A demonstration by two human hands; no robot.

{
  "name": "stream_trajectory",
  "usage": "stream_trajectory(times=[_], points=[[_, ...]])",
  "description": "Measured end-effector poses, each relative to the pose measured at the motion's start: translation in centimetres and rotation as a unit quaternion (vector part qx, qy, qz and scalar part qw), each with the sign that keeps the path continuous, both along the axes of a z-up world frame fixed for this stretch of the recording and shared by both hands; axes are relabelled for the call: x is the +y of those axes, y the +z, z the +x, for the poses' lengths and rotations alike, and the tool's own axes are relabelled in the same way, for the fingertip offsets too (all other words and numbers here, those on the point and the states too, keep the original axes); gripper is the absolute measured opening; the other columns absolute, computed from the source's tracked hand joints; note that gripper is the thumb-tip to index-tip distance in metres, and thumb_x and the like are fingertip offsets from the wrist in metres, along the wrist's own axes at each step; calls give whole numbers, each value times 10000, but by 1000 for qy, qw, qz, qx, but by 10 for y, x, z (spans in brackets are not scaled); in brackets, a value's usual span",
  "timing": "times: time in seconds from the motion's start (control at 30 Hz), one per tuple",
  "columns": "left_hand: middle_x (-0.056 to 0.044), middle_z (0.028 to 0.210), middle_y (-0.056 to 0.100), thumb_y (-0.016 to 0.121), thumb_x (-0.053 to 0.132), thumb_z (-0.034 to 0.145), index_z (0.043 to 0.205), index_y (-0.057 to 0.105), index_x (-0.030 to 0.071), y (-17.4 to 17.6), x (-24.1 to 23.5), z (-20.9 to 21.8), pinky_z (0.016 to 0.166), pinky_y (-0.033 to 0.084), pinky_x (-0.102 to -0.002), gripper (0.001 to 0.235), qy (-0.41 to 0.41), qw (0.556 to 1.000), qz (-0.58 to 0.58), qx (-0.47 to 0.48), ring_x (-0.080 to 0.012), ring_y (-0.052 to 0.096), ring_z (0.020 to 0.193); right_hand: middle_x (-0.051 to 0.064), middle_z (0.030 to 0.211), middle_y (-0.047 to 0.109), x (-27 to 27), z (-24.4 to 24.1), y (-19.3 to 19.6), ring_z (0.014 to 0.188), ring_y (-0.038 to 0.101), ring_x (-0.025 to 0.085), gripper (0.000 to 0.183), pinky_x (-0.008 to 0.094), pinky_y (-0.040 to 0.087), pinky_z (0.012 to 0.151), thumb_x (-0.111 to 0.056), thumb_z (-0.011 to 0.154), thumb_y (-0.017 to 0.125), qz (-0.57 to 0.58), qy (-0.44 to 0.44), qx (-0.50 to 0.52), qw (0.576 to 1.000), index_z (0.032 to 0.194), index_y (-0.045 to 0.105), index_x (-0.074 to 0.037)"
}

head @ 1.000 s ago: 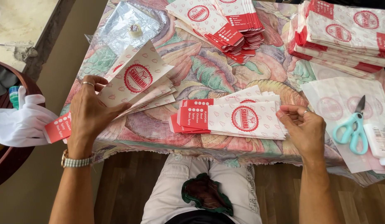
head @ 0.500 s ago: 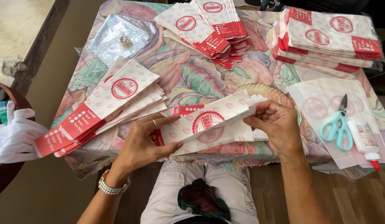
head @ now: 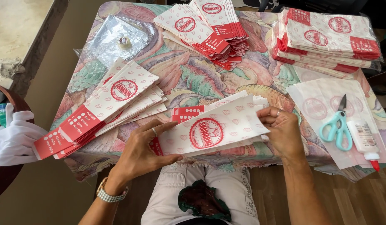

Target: Folding and stacking printed paper bags on a table at a packaging station.

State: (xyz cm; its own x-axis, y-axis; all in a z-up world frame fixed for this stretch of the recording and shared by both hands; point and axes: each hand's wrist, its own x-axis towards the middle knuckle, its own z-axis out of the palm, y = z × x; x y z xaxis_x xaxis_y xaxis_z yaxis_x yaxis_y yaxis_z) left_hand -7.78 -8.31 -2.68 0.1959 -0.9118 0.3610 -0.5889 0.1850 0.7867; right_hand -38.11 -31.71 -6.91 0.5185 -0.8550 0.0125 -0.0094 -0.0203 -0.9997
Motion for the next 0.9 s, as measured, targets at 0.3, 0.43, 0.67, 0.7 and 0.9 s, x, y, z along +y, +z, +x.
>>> stream_trajectory(times=[0.3, 0.43, 0.67, 0.7, 0.9], points=[[-42, 1199, 745, 919, 188, 611, 1302, 718, 95, -6, 108, 66, 795, 532, -225, 725, 199, 977, 83, 9, -103, 664, 954, 37, 921, 750, -56, -40, -36, 791, 674, 86, 168, 234, 593, 691, 35, 877, 762, -5, -179, 49, 983, 1024, 748, -45], [-268, 1268, 649, 805, -109, 649, 1325, 602, -168, -2, 139, 68, 959, 531, -300, 708, 306, 945, -16, 118, -249, 602, 1064, 35, 934, 746, -46, -32, -23, 738, 613, 86, 150, 235, 521, 623, -41, 910, 766, -33, -169, 186, 967, 1060, 757, -34], [-105, 1126, 774, 946, 235, 582, 1243, 721, 0, -41, 77, 34, 832, 568, -272, 737, 93, 977, -4, 190, -176, 706, 984, 101, 1026, 775, 29, 17, 42, 972, 707, 163, 115, 269, 578, 880, -87, 926, 751, -160, -96, 139, 973, 1016, 763, -17], [-105, 1126, 774, 946, 235, 582, 1243, 721, 0, -34, 65, 23, 832, 568, -272, 737, 93, 978, -9, 187, -176, 706, 984, 101, 1026, 775, 31, 18, 31, 972, 707, 163, 115, 269, 578, 880, -87, 926, 751, -164, -97, 135, 972, 1016, 763, -17], [-5, 925, 719, 937, 367, 643, 1219, 774, 124, -7, 23, -14, 634, 441, -239, 646, 17, 993, 48, 104, -110, 596, 770, 161, 938, 804, 35, 18, 5, 788, 715, 175, 337, 280, 597, 661, 143, 684, 846, -9, -4, 36, 999, 1003, 760, 79]])
